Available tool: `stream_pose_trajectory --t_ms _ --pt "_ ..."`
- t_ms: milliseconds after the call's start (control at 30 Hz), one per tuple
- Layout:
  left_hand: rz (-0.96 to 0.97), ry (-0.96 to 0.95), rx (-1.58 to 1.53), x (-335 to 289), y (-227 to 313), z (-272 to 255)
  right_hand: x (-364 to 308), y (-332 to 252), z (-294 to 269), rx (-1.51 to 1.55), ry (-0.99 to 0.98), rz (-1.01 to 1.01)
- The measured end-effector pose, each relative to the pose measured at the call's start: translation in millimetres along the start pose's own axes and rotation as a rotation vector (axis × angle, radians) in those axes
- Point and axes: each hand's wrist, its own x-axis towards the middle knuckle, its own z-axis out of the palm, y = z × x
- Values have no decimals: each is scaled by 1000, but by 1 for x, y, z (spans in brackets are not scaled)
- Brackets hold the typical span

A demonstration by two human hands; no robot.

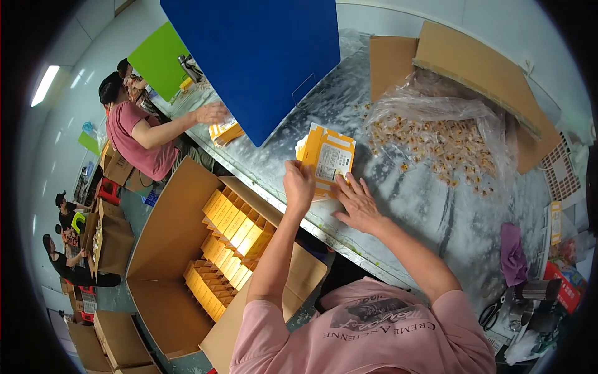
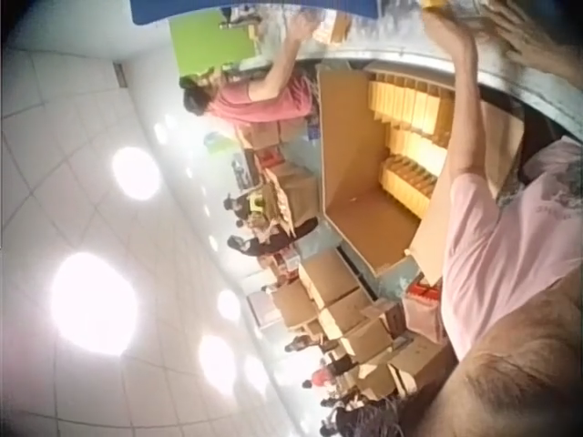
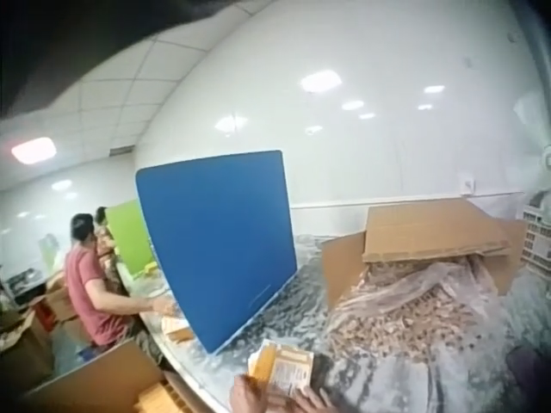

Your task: Packing small yellow-packaged items from a large bag into small individual boxes and then into a larger carton.

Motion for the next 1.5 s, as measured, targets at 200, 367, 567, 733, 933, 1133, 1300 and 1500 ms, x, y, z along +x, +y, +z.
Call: stream_pose_trajectory --t_ms 200,367,567,733,933,1133,1300,1500 --pt "-206 -292 -685 -41 22 -29 -37 18 9 1009 627 501" --pt "-129 -445 -492 -146 66 -30 -95 -22 -55 1160 509 531" --pt "-71 -600 -460 -200 114 -20 -154 -11 -28 1065 505 489" --pt "-49 -775 -258 -208 99 -9 -182 -12 -25 897 665 536" --pt "-33 -503 -390 -206 112 4 -204 -27 -27 979 461 426" --pt "-174 -428 -539 -228 100 9 -212 -22 -17 1004 590 424" --pt "-230 -545 -525 -217 107 2 -212 -8 -17 836 553 577" --pt "-246 -513 -547 -210 111 -1 -195 -4 -44 727 646 316"
